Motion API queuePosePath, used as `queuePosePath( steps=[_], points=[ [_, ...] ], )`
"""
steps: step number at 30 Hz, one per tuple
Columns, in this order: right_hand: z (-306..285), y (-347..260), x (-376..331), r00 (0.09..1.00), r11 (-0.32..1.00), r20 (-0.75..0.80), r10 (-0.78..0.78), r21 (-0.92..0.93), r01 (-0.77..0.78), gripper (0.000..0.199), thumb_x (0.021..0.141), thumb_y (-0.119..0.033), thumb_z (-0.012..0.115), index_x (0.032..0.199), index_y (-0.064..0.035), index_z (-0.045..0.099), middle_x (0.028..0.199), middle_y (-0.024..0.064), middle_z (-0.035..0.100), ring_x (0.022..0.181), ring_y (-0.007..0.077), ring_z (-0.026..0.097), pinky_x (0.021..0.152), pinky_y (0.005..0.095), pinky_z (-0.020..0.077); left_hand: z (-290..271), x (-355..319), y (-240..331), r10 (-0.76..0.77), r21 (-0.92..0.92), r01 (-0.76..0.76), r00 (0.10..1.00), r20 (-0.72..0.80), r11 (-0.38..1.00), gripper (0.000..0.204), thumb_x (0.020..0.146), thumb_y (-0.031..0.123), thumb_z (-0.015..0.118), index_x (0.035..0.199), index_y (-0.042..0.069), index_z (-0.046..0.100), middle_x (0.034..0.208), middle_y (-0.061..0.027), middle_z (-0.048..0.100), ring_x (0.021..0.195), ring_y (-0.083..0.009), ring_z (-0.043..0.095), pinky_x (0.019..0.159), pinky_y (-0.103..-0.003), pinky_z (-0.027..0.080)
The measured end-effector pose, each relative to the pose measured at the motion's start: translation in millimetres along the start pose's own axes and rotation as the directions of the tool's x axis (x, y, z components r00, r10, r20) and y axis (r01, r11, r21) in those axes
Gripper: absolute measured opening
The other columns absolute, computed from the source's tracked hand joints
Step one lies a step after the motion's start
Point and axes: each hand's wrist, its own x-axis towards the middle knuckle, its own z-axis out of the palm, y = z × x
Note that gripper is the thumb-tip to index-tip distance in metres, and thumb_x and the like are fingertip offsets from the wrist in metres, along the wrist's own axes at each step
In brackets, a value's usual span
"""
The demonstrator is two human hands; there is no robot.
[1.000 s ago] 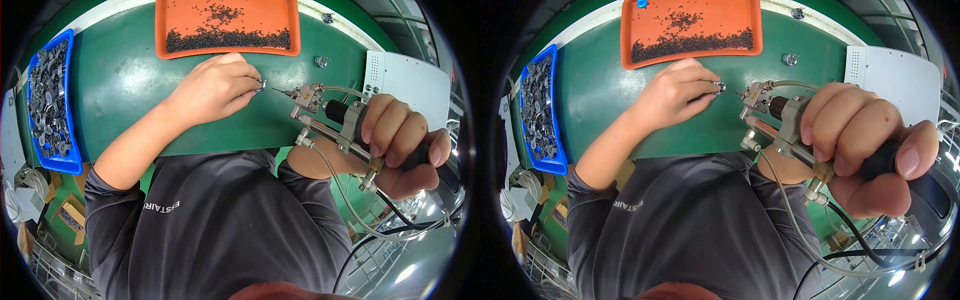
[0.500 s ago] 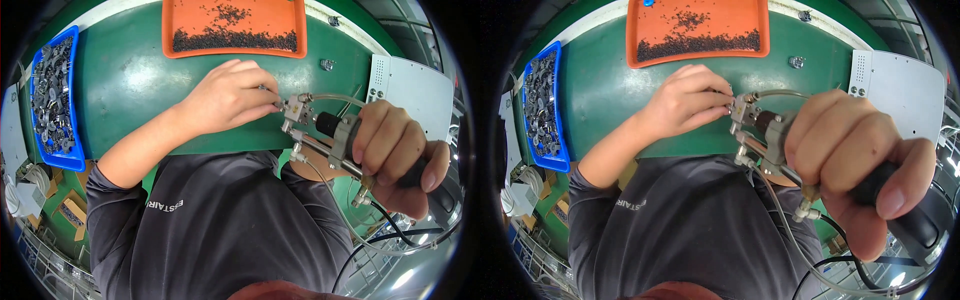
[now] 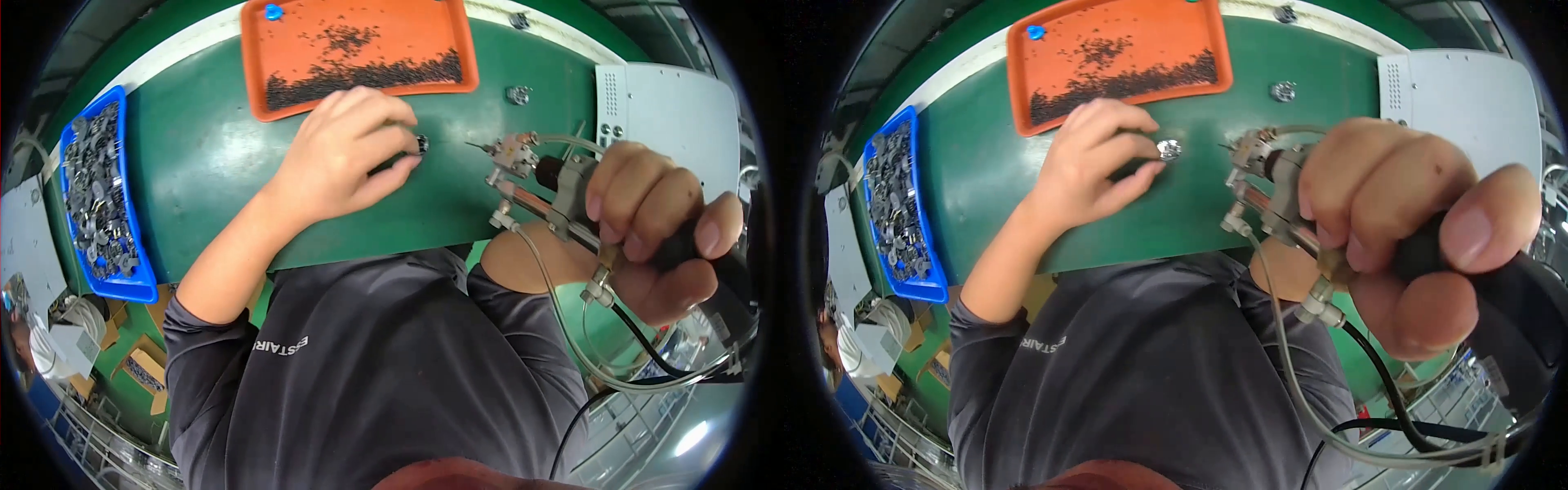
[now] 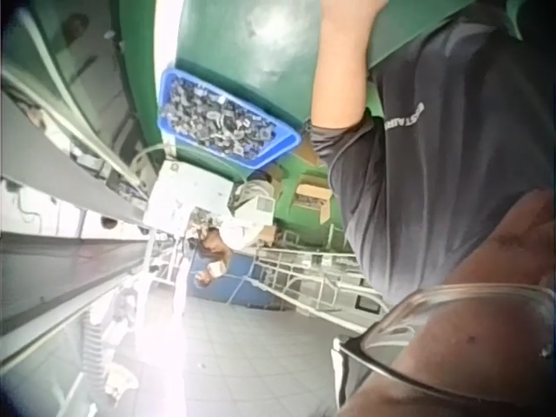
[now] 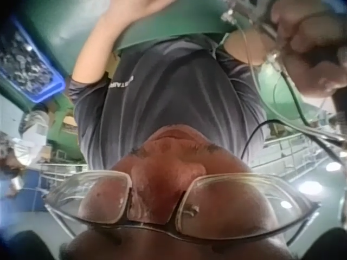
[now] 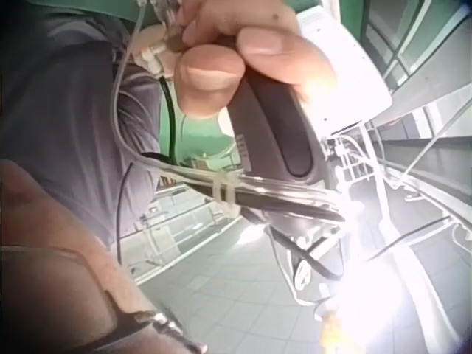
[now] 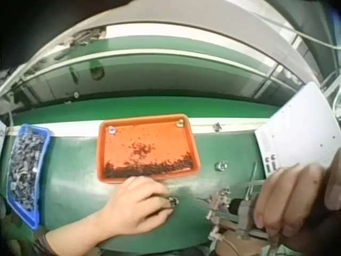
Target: The person assembles small metal components using a pneumatic assembly tool at a manufacturing workbench.
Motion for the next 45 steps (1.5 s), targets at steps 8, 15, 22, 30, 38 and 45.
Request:
queuePosePath(
  steps=[8,15,22,30,38,45],
  points=[
    [-10.9,-2.0,-6.9,0.999,0.997,-0.008,-0.044,0.069,0.045,0.038,0.105,-0.046,0.057,0.125,-0.0137,0.059,0.076,-0.0022,0.053,0.064,0.0124,0.052,0.064,0.0318,0.0408,21.5,-7.5,-5.3,-0.002,0.032,0.001,0.999,0.038,0.999,0.023,0.079,0.014,0.081,0.1,0.008,0.076,0.11,-0.0021,0.069,0.104,-0.0237,0.065,0.09,-0.04,0.055],
    [-8.1,0.6,-8.5,0.999,0.994,-0.029,-0.035,0.105,0.037,0.038,0.105,-0.047,0.058,0.127,-0.015,0.06,0.075,-0.0037,0.053,0.063,0.0108,0.051,0.064,0.0302,0.0414,17.1,-5.6,-1.3,-0.007,-0.072,0.007,1.0,0.003,0.997,0.021,0.076,0.006,0.083,0.096,0.003,0.077,0.104,-0.0071,0.072,0.092,-0.0278,0.068,0.08,-0.04,0.056],
    [-9.7,0.8,-8.3,1.0,0.992,-0.026,0.004,0.125,-0.001,0.04,0.105,-0.049,0.058,0.127,-0.016,0.062,0.076,-0.0038,0.054,0.065,0.0113,0.051,0.068,0.0311,0.0419,18.8,-8.3,-3.4,0.013,-0.043,-0.013,1.0,-0.008,0.999,0.019,0.076,0.006,0.083,0.094,0.003,0.077,0.1,-0.0069,0.072,0.092,-0.0273,0.068,0.08,-0.04,0.057],
    [-5.3,15.1,-7.6,0.999,0.978,-0.002,-0.038,0.207,0.037,0.04,0.101,-0.05,0.066,0.125,-0.0174,0.062,0.074,-0.0051,0.055,0.062,0.0098,0.052,0.063,0.028,0.0422,20.0,-7.3,-3.7,-0.001,-0.047,0.0,1.0,-0.022,0.999,0.02,0.076,0.007,0.084,0.094,0.002,0.077,0.104,-0.0067,0.074,0.092,-0.0272,0.069,0.082,-0.039,0.057],
    [7.9,37.3,-14.2,0.988,0.964,-0.024,-0.15,0.219,0.152,0.039,0.099,-0.05,0.069,0.123,-0.0219,0.059,0.072,-0.0041,0.057,0.058,0.0098,0.056,0.056,0.0268,0.0472,21.2,-8.3,-5.7,-0.009,-0.075,0.008,1.0,-0.013,0.997,0.018,0.078,0.006,0.083,0.094,0.001,0.077,0.105,-0.0081,0.075,0.092,-0.0282,0.069,0.082,-0.04,0.058],
    [12.6,31.7,1.2,0.994,0.984,0.096,-0.043,0.178,0.025,0.038,0.099,-0.049,0.07,0.121,-0.0212,0.057,0.07,-0.0026,0.057,0.055,0.0104,0.055,0.053,0.0271,0.0473,22.6,-9.1,-6.7,-0.018,-0.066,0.017,1.0,-0.009,0.998,0.018,0.079,0.011,0.081,0.095,0.004,0.076,0.104,-0.0027,0.072,0.096,-0.0232,0.066,0.085,-0.038,0.057]
  ],
)
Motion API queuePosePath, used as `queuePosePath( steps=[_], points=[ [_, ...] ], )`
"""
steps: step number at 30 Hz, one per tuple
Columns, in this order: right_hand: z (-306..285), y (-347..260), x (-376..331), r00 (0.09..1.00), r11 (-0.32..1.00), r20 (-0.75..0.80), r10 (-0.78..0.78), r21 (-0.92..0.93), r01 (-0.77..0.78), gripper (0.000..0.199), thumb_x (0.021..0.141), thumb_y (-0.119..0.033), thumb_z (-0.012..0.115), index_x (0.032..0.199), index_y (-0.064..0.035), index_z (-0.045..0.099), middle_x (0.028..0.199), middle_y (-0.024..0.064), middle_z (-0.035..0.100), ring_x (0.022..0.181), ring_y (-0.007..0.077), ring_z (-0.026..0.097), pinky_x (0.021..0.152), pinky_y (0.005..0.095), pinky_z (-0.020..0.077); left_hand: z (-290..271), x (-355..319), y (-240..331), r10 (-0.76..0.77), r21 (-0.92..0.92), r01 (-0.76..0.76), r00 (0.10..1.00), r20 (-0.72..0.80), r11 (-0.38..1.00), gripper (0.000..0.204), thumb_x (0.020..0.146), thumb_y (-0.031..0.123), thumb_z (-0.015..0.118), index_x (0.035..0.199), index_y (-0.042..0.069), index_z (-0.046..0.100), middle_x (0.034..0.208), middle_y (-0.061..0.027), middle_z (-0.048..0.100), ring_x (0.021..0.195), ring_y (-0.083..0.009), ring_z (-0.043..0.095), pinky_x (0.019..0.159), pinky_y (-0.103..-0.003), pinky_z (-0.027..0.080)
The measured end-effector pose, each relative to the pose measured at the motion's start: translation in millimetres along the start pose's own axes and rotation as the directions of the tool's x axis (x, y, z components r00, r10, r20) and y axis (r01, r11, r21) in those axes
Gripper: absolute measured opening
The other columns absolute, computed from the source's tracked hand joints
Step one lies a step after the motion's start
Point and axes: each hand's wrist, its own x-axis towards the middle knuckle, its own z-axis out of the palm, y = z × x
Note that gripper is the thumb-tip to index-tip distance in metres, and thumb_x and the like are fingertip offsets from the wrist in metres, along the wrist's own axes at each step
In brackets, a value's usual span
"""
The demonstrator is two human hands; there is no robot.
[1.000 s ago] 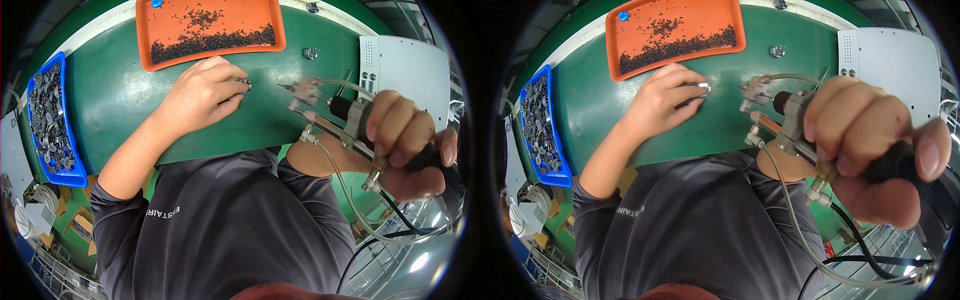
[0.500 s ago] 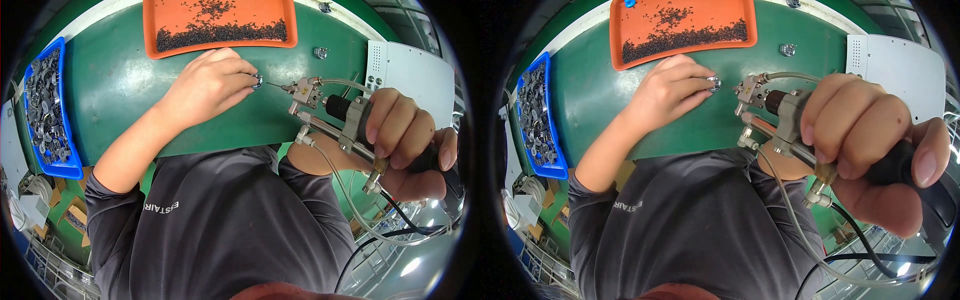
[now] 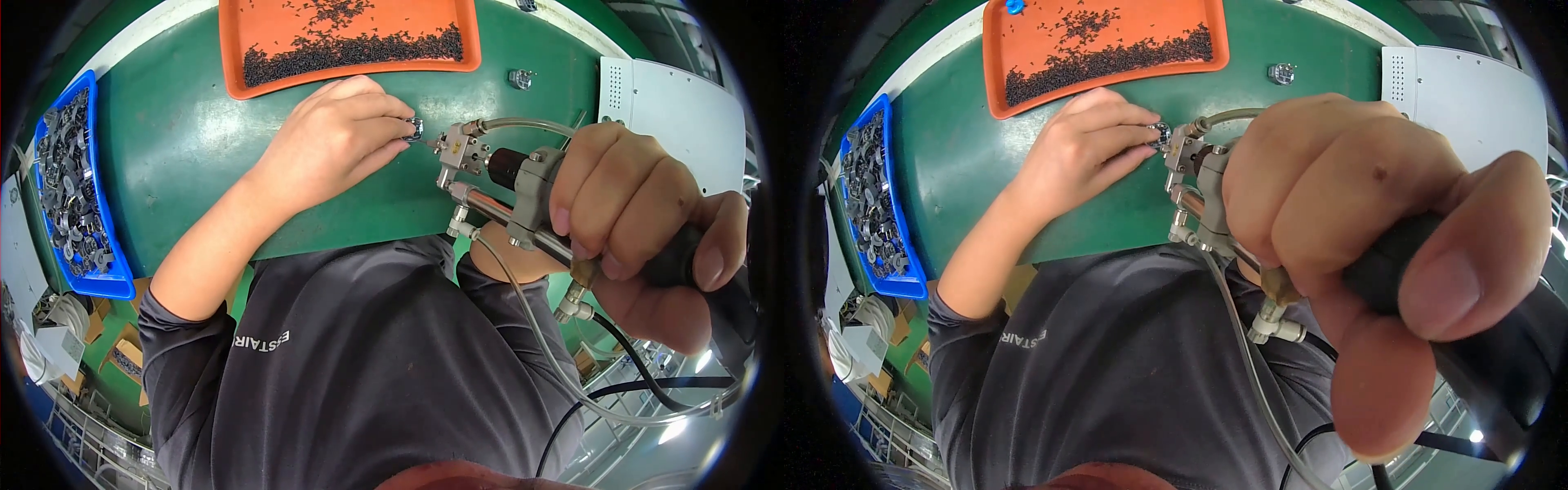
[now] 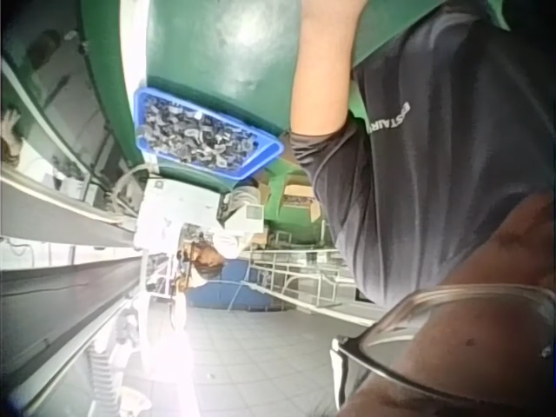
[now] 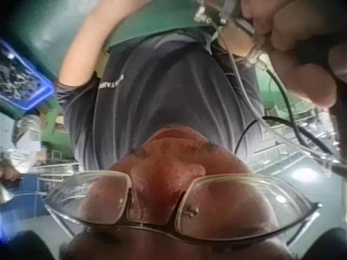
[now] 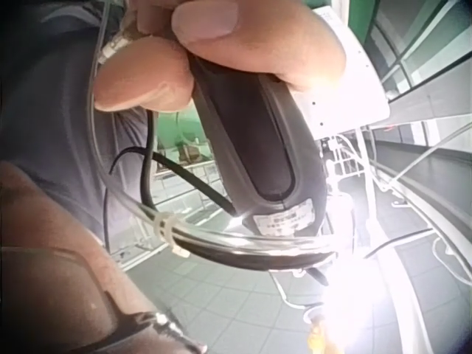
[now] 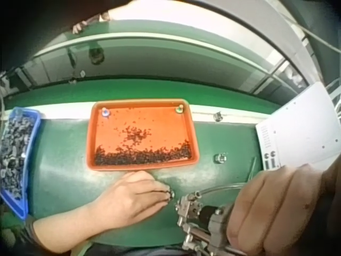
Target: The person assembles small metal components using a pneumatic assembly tool at a manufacturing workbench.
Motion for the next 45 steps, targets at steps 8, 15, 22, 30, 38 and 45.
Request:
queuePosePath(
  steps=[8,15,22,30,38,45],
  points=[
    [5.1,9.0,-12.8,0.999,0.999,-0.01,-0.048,0.01,0.048,0.039,0.097,-0.05,0.072,0.119,-0.0206,0.057,0.07,-0.0021,0.058,0.053,0.0106,0.055,0.053,0.0271,0.0477,-1.1,0.8,2.6,-0.009,0.004,0.009,1.0,-0.003,1.0,0.018,0.079,0.011,0.081,0.094,0.004,0.075,0.103,-0.0025,0.072,0.097,-0.023,0.066,0.085,-0.038,0.057],
    [7.2,17.4,-15.4,0.967,0.971,-0.117,-0.228,0.04,0.234,0.041,0.095,-0.051,0.075,0.118,-0.0201,0.06,0.072,-0.0023,0.06,0.053,0.0105,0.056,0.055,0.0269,0.0483,-4.0,1.6,2.1,0.017,-0.006,-0.017,1.0,0.004,1.0,0.019,0.078,0.007,0.083,0.095,0.001,0.077,0.106,-0.0083,0.075,0.092,-0.0277,0.068,0.081,-0.04,0.057],
    [5.0,3.1,1.4,0.993,0.988,0.009,-0.118,0.1,0.117,0.042,0.094,-0.051,0.076,0.119,-0.0203,0.061,0.072,-0.003,0.06,0.055,0.01,0.056,0.057,0.0264,0.0491,-3.3,-1.4,-0.4,-0.028,-0.046,0.027,1.0,-0.004,0.999,0.016,0.078,0.008,0.083,0.091,0.002,0.077,0.109,-0.0082,0.075,0.093,-0.0274,0.068,0.082,-0.04,0.056],
    [8.0,9.6,3.9,0.997,0.995,0.002,-0.082,0.048,0.082,0.043,0.093,-0.051,0.076,0.119,-0.0198,0.061,0.072,-0.0031,0.061,0.055,0.0098,0.057,0.056,0.0259,0.0492,-1.9,0.7,-0.2,-0.026,-0.019,0.027,0.999,0.027,0.999,0.013,0.081,0.015,0.081,0.088,0.006,0.075,0.11,-0.0019,0.073,0.098,-0.0236,0.067,0.087,-0.039,0.056],
    [-3.6,-39.9,-12.8,0.999,0.999,0.02,-0.034,0.026,0.033,0.044,0.093,-0.051,0.077,0.119,-0.0192,0.061,0.072,-0.0032,0.061,0.055,0.0096,0.057,0.055,0.0254,0.0493,-2.7,-1.1,-1.5,-0.008,-0.016,0.008,1.0,0.008,1.0,0.021,0.074,0.009,0.086,0.091,0.003,0.076,0.111,-0.0062,0.075,0.094,-0.0277,0.068,0.084,-0.04,0.056],
    [-11.3,-17.8,-3.7,1.0,1.0,0.027,-0.001,-0.006,0.001,0.045,0.092,-0.051,0.078,0.119,-0.0188,0.062,0.072,-0.0034,0.062,0.054,0.0094,0.057,0.054,0.025,0.0494,-2.8,-0.6,-1.0,0.0,-0.034,0.0,1.0,0.014,0.999,0.018,0.075,0.009,0.084,0.09,0.004,0.076,0.111,-0.0059,0.075,0.096,-0.0276,0.068,0.083,-0.04,0.056]
  ],
)
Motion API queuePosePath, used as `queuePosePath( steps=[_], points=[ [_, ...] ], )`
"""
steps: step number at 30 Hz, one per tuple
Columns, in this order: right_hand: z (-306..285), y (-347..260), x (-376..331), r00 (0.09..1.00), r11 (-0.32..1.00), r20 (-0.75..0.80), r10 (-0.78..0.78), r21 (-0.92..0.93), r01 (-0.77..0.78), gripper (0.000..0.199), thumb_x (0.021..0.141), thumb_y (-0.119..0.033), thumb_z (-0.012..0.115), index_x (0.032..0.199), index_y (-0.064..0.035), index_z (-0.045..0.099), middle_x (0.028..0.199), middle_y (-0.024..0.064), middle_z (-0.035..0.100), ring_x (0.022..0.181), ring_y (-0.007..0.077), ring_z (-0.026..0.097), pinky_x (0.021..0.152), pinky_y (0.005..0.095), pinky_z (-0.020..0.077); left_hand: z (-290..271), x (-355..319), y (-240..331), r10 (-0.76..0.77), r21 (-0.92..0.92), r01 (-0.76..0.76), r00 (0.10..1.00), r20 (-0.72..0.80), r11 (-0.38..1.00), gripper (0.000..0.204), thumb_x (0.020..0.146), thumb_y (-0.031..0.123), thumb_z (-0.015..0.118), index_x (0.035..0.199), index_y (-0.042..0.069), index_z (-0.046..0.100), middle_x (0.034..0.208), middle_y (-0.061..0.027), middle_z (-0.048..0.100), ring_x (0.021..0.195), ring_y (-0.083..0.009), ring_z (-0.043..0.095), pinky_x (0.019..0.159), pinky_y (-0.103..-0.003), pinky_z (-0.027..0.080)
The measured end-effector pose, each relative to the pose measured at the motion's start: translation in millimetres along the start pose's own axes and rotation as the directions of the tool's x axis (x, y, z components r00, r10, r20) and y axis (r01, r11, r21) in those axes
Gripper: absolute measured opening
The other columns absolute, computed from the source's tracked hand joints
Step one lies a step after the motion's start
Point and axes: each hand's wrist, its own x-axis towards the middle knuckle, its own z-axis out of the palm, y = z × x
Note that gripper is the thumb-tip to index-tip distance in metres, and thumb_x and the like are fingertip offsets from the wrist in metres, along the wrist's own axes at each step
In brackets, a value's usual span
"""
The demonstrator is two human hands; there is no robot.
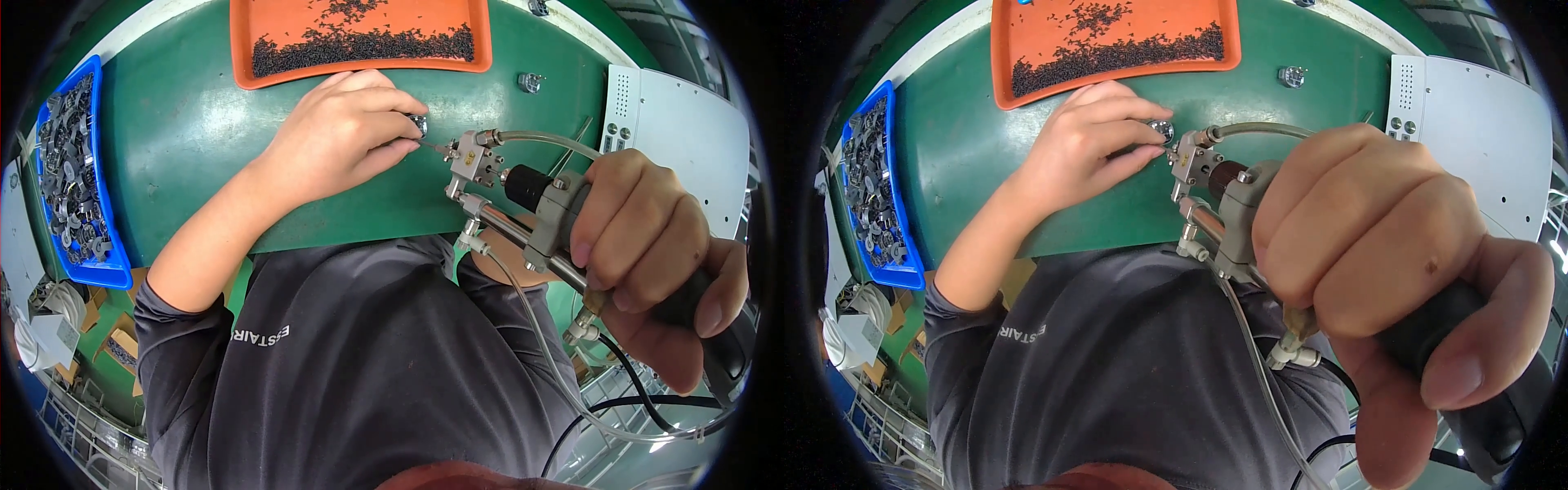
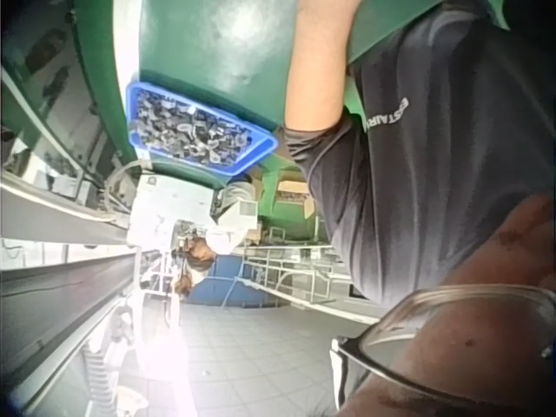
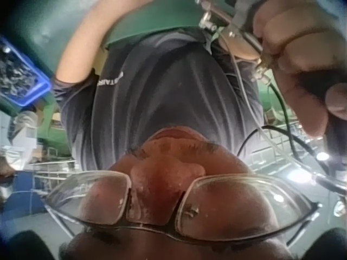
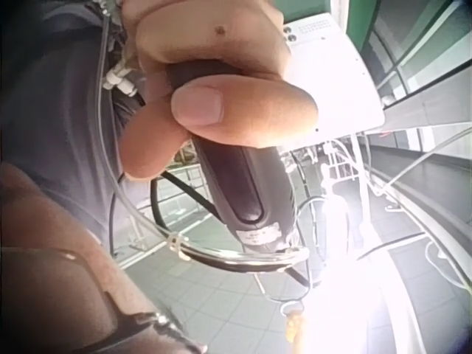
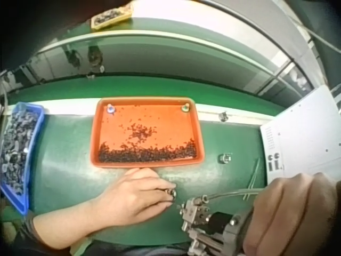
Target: The person assembles small metal components using a pneumatic assembly tool at a manufacturing workbench.
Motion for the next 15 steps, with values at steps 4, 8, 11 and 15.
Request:
queuePosePath(
  steps=[4,8,11,15],
  points=[
    [-4.6,-7.4,-3.8,1.0,1.0,0.004,0.012,-0.009,-0.012,0.046,0.092,-0.051,0.078,0.119,-0.0185,0.062,0.072,-0.0034,0.062,0.054,0.0093,0.058,0.054,0.0247,0.0494,0.5,-1.6,-0.7,0.0,0.004,0.0,1.0,-0.005,1.0,0.016,0.076,0.008,0.084,0.09,0.004,0.076,0.112,-0.0056,0.076,0.095,-0.0276,0.068,0.083,-0.04,0.056],
    [-10.6,-6.7,-2.5,1.0,0.999,0.004,0.026,-0.02,-0.026,0.046,0.091,-0.051,0.079,0.119,-0.0182,0.062,0.072,-0.0035,0.062,0.054,0.0091,0.058,0.053,0.0245,0.0495,-1.0,-1.4,0.4,-0.007,0.004,0.007,1.0,-0.011,1.0,0.015,0.076,0.008,0.084,0.088,0.004,0.076,0.112,-0.0056,0.076,0.095,-0.0276,0.068,0.083,-0.04,0.056],
    [16.1,1.1,4.1,0.999,0.997,-0.008,0.041,-0.06,-0.041,0.047,0.091,-0.051,0.079,0.119,-0.018,0.062,0.072,-0.0036,0.062,0.054,0.0091,0.058,0.053,0.0243,0.0495,0.3,2.4,0.1,0.016,-0.007,-0.016,1.0,-0.002,1.0,0.015,0.075,0.008,0.084,0.088,0.004,0.076,0.112,-0.0057,0.076,0.095,-0.0274,0.068,0.082,-0.04,0.056],
    [11.7,-4.2,16.3,0.979,0.989,0.162,0.125,-0.099,-0.11,0.048,0.091,-0.052,0.079,0.121,-0.0184,0.062,0.072,-0.0036,0.062,0.054,0.009,0.058,0.053,0.0247,0.0496,0.1,0.8,-0.4,0.002,-0.01,-0.002,1.0,-0.002,1.0,0.015,0.075,0.007,0.084,0.087,0.004,0.076,0.113,-0.0058,0.076,0.095,-0.0273,0.068,0.083,-0.04,0.056]
  ],
)
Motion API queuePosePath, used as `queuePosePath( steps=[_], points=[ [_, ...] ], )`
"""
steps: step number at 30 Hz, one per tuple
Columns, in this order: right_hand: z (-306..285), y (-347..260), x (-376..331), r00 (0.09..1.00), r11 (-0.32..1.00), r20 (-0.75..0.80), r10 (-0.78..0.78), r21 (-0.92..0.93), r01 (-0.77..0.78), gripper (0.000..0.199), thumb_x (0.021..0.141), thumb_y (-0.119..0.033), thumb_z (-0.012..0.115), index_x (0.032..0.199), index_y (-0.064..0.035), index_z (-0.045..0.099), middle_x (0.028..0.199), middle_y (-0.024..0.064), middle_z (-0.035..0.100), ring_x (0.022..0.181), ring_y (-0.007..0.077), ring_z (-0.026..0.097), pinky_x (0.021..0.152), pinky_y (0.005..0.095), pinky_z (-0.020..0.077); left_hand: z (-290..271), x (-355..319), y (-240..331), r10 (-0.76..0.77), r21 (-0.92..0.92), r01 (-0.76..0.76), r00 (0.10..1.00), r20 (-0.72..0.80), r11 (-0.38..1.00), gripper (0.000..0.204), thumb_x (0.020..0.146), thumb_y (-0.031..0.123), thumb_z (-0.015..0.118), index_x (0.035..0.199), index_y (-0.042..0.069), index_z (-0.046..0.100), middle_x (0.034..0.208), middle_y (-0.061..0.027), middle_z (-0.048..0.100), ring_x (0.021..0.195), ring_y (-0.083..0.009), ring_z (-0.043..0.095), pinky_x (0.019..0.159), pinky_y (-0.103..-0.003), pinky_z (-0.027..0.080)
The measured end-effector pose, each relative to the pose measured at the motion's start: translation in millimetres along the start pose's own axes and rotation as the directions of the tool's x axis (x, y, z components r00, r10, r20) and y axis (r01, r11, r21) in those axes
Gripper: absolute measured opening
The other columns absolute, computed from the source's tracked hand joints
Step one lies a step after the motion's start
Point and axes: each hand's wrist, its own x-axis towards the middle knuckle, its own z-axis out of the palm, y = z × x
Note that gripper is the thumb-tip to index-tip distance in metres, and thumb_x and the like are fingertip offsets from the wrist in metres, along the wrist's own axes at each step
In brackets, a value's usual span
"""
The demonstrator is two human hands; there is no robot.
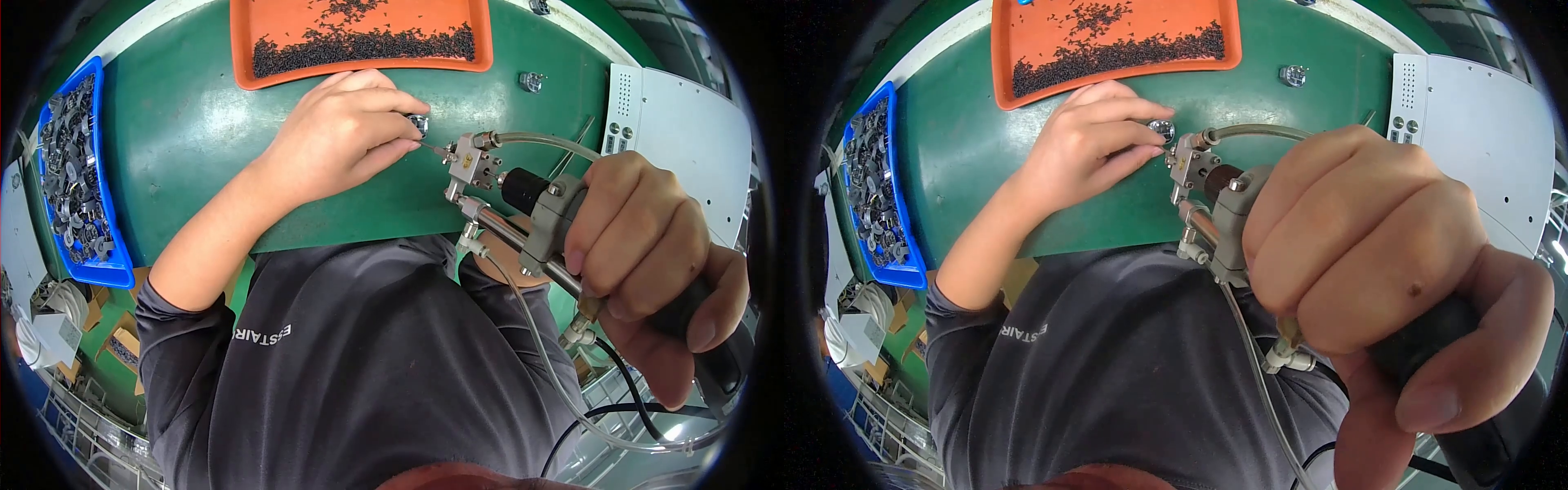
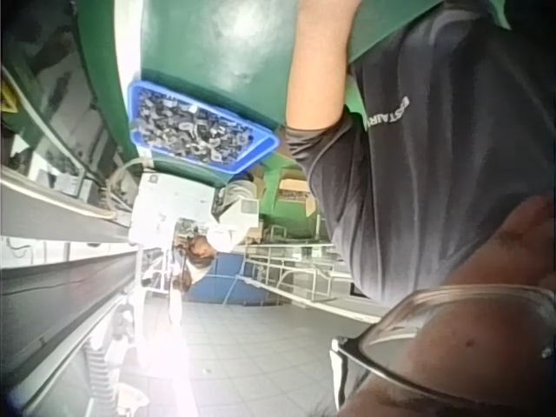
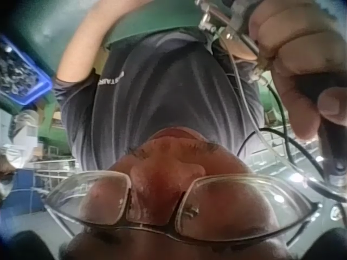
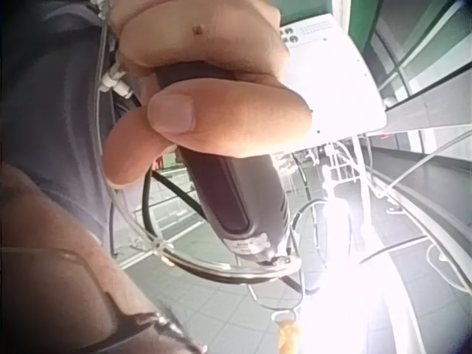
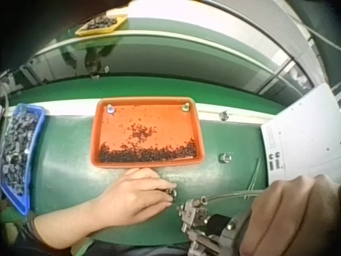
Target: The person assembles small metal components using a pneumatic assembly tool at a manufacturing workbench.
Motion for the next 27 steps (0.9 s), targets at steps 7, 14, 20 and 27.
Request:
queuePosePath(
  steps=[7,14,20,27],
  points=[
    [0.0,5.6,1.0,0.991,0.992,-0.075,-0.111,0.054,0.115,0.047,0.093,-0.053,0.076,0.122,-0.0195,0.061,0.074,-0.0039,0.061,0.056,0.0087,0.058,0.054,0.0249,0.0485,0.2,0.2,0.1,-0.012,-0.026,0.011,1.0,-0.022,1.0,0.015,0.074,0.006,0.084,0.084,0.002,0.075,0.112,-0.007,0.076,0.094,-0.0278,0.069,0.083,-0.04,0.057],
    [3.6,30.8,-2.6,0.958,0.96,-0.163,-0.235,0.115,0.255,0.045,0.095,-0.055,0.073,0.123,-0.0208,0.061,0.076,-0.0042,0.06,0.057,0.0083,0.057,0.056,0.0252,0.0472,-0.9,-1.6,-1.1,-0.023,-0.025,0.022,1.0,-0.021,0.999,0.021,0.073,0.006,0.085,0.09,0.002,0.075,0.112,-0.0089,0.076,0.096,-0.0285,0.07,0.084,-0.04,0.057],
    [-3.1,14.3,1.7,0.988,0.99,-0.092,-0.125,0.058,0.131,0.045,0.095,-0.055,0.072,0.123,-0.0208,0.061,0.075,-0.0043,0.06,0.057,0.0082,0.057,0.056,0.0256,0.0468,-2.4,-2.9,-2.7,-0.024,-0.024,0.024,1.0,-0.006,0.999,0.025,0.074,0.004,0.083,0.097,0.001,0.075,0.115,-0.0102,0.076,0.097,-0.0297,0.07,0.085,-0.04,0.058],
    [2.6,3.5,-0.1,0.997,0.999,-0.068,0.021,-0.027,-0.023,0.045,0.096,-0.054,0.072,0.123,-0.0202,0.061,0.074,-0.0042,0.059,0.057,0.0084,0.056,0.057,0.0259,0.0463,-1.6,0.8,0.2,-0.024,-0.038,0.025,1.0,0.015,0.999,0.022,0.076,0.001,0.081,0.098,-0.002,0.076,0.112,-0.0114,0.076,0.097,-0.0299,0.07,0.083,-0.039,0.059]
  ],
)
